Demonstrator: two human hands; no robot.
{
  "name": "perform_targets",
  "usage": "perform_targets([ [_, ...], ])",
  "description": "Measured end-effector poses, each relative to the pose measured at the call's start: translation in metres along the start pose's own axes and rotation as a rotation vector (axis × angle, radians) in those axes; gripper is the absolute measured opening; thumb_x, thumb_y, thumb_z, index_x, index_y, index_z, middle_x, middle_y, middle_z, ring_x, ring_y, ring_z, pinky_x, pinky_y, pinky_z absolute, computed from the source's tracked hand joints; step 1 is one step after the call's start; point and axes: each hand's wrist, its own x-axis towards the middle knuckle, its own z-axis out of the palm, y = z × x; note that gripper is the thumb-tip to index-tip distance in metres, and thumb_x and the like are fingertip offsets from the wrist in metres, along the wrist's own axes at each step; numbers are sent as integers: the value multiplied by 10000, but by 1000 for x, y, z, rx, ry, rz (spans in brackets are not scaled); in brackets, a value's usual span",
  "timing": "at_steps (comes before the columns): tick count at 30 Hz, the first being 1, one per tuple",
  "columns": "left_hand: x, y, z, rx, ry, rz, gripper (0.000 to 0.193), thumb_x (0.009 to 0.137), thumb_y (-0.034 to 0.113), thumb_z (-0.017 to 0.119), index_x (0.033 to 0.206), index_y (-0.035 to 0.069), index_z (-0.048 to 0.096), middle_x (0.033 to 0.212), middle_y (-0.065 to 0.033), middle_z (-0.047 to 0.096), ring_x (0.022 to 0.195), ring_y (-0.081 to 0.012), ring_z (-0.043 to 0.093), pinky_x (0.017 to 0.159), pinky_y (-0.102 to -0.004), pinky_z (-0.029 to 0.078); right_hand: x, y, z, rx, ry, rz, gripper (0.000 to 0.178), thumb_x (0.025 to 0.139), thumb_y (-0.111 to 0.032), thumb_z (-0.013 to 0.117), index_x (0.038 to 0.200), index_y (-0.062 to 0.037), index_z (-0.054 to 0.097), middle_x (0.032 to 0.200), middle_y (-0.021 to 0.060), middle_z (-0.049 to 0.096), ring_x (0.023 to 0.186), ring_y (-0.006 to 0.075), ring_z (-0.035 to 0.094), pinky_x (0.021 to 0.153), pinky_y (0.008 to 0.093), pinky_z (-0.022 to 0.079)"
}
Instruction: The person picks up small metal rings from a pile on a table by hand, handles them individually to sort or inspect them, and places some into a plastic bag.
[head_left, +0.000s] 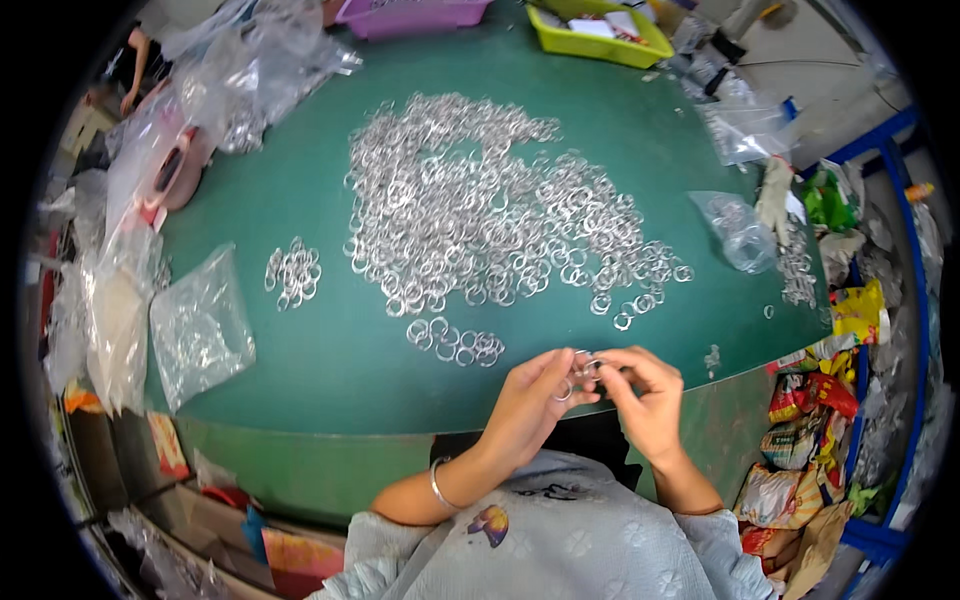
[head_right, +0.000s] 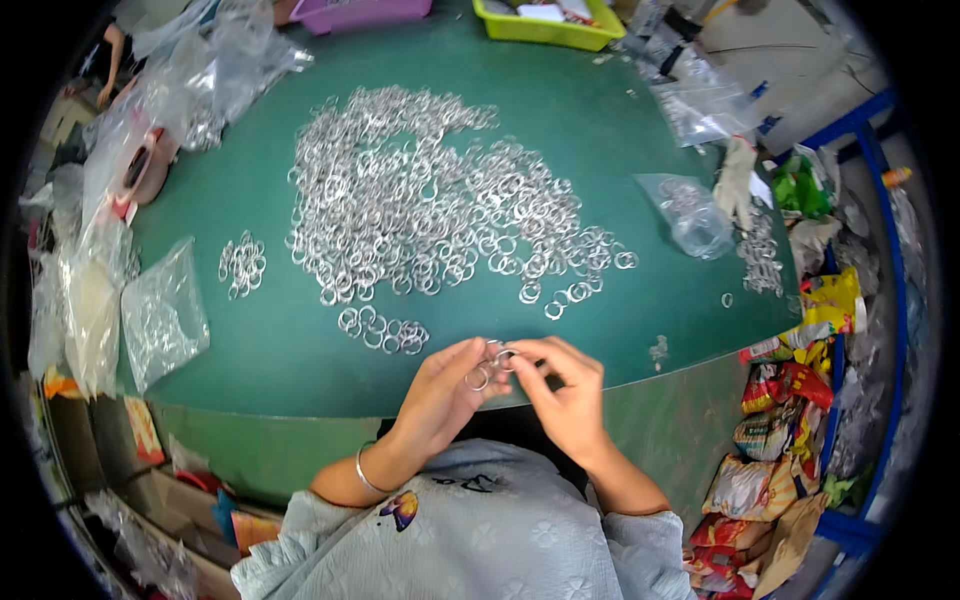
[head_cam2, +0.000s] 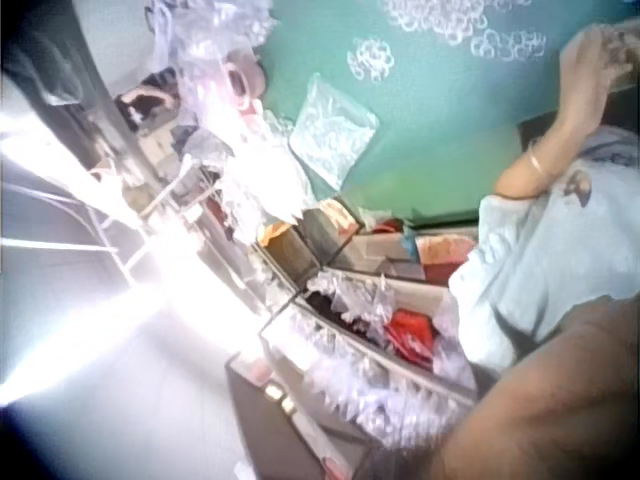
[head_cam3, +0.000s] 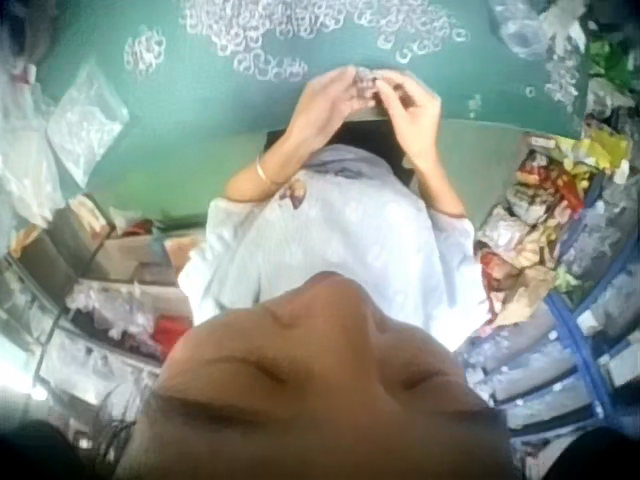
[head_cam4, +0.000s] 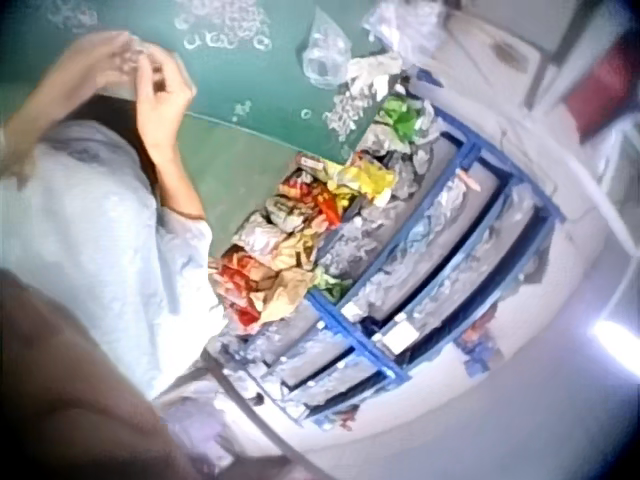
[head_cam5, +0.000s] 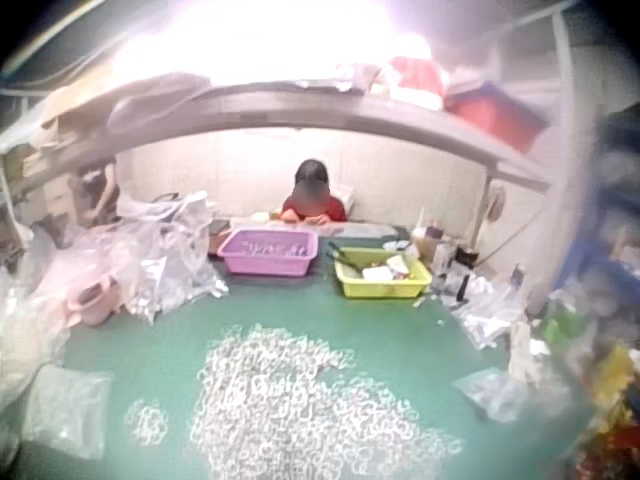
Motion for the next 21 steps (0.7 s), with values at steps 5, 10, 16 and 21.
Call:
perform_targets([
  [5,6,9,5,-41,-10,-40,369,923,263,374,953,-49,569,940,-121,590,852,-189,575,833,-366,463,6,7,-4,61,64,-83,129,738,71,581,860,39,610,751,93,604,651,116,575,540,204,441],
  [10,10,16,13,20,-20,-52,440,939,257,283,978,-79,565,978,-172,586,906,-240,580,852,-398,464,14,3,-11,39,49,-21,154,713,77,598,862,43,610,715,78,583,592,95,529,512,198,409],
  [16,11,20,21,56,-87,-29,396,919,218,317,1149,-82,433,1142,-199,498,1070,-269,489,944,-410,365,22,4,-18,-76,105,-169,129,692,86,606,812,39,614,697,61,578,548,74,470,481,188,358],
  [21,12,19,23,-43,-211,74,465,811,50,331,1267,-26,283,1297,-252,316,1226,-326,307,1014,-437,238,17,10,-26,404,47,22,76,807,4,534,878,30,535,754,66,516,599,105,506,499,190,405],
])
